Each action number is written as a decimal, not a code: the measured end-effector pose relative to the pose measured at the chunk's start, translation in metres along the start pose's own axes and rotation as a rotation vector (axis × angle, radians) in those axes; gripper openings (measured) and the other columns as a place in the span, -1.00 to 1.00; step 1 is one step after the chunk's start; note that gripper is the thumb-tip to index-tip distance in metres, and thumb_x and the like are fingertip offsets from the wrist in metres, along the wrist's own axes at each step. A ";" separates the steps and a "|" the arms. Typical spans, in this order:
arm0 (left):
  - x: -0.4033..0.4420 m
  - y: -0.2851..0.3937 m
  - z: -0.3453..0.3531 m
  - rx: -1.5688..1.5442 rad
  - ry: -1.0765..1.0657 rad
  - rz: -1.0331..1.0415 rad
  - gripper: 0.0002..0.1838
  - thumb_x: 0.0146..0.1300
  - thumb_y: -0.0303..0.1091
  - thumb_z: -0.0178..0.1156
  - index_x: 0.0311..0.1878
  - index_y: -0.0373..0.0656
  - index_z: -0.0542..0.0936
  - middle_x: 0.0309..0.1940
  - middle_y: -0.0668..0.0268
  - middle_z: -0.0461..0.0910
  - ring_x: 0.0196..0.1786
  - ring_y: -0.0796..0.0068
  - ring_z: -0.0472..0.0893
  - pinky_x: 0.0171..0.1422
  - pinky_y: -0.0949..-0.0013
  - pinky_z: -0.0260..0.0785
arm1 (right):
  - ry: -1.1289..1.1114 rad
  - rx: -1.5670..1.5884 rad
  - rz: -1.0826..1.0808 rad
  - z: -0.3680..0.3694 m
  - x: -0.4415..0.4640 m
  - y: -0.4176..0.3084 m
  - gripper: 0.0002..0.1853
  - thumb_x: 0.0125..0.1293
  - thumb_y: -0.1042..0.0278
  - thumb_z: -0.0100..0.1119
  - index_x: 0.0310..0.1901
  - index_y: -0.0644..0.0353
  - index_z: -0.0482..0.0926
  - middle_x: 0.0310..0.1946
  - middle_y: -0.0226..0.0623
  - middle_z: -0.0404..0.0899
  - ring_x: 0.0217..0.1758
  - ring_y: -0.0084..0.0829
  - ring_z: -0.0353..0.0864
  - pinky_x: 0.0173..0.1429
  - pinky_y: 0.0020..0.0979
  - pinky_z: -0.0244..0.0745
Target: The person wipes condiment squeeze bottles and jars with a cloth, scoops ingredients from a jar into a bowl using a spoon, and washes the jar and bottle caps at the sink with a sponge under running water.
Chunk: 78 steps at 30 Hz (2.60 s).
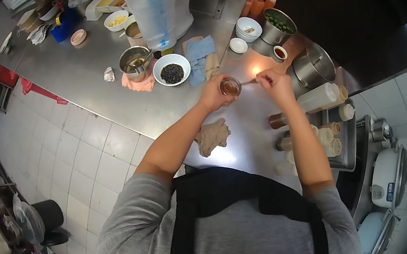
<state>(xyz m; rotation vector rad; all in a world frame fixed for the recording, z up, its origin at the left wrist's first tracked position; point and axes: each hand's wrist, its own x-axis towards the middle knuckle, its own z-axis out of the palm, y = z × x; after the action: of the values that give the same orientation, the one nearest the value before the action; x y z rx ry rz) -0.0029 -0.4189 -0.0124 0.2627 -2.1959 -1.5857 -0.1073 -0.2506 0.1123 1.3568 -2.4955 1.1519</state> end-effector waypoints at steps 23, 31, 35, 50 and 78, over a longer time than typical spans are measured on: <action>-0.128 0.089 -0.178 0.045 0.492 -0.195 -0.32 -0.29 -0.35 0.51 0.01 -0.22 0.48 -0.13 0.20 0.58 -0.11 0.40 0.59 0.01 0.36 0.45 | 0.117 0.242 -0.808 0.085 0.088 -0.180 -0.88 0.02 0.52 0.31 -0.37 0.22 0.59 -0.35 -0.27 0.58 -0.30 -0.27 0.61 -0.25 -0.35 0.51; -0.169 0.095 -0.150 0.058 0.439 -0.242 -0.30 -0.26 -0.37 0.49 0.06 -0.21 0.45 -0.07 0.19 0.56 -0.06 0.33 0.60 0.02 0.28 0.49 | 0.053 -0.013 -0.766 0.212 0.133 -0.145 -0.88 0.09 0.38 0.11 -0.36 0.17 0.61 -0.34 -0.22 0.57 -0.23 -0.16 0.59 -0.15 -0.27 0.57; -0.145 0.138 -0.129 0.018 0.261 -0.121 -0.33 -0.19 -0.44 0.47 0.08 -0.25 0.43 -0.10 0.22 0.57 -0.05 0.42 0.59 0.02 0.35 0.49 | 0.215 0.322 -0.764 0.094 0.074 -0.167 -0.85 0.11 0.46 0.24 -0.24 0.16 0.65 -0.25 -0.25 0.57 -0.30 -0.30 0.60 -0.20 -0.40 0.55; 0.027 0.320 0.238 -0.388 -0.633 0.144 -0.35 -0.07 -0.37 0.46 0.12 -0.24 0.41 0.02 0.28 0.48 0.01 0.44 0.54 0.09 0.39 0.40 | 0.658 0.158 0.278 -0.295 -0.231 0.086 -0.50 0.03 0.52 0.22 0.11 0.16 0.50 -0.04 -0.26 0.54 -0.13 -0.50 0.53 -0.06 -0.47 0.49; 0.098 0.214 0.486 0.940 -1.288 0.431 -0.07 -0.39 -0.30 0.55 0.18 -0.08 0.32 -0.02 0.07 0.55 0.07 0.05 0.53 0.10 0.16 0.37 | 0.338 -0.129 0.480 -0.248 -0.328 0.218 -0.25 -0.01 0.21 0.42 0.20 0.33 0.34 0.10 0.10 0.38 0.15 0.03 0.39 0.23 -0.20 0.32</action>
<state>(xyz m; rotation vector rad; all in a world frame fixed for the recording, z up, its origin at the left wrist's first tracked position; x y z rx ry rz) -0.2841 0.0326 0.0816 -1.2218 -3.4070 -0.2635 -0.1388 0.2070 0.0351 0.4848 -2.6407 1.1441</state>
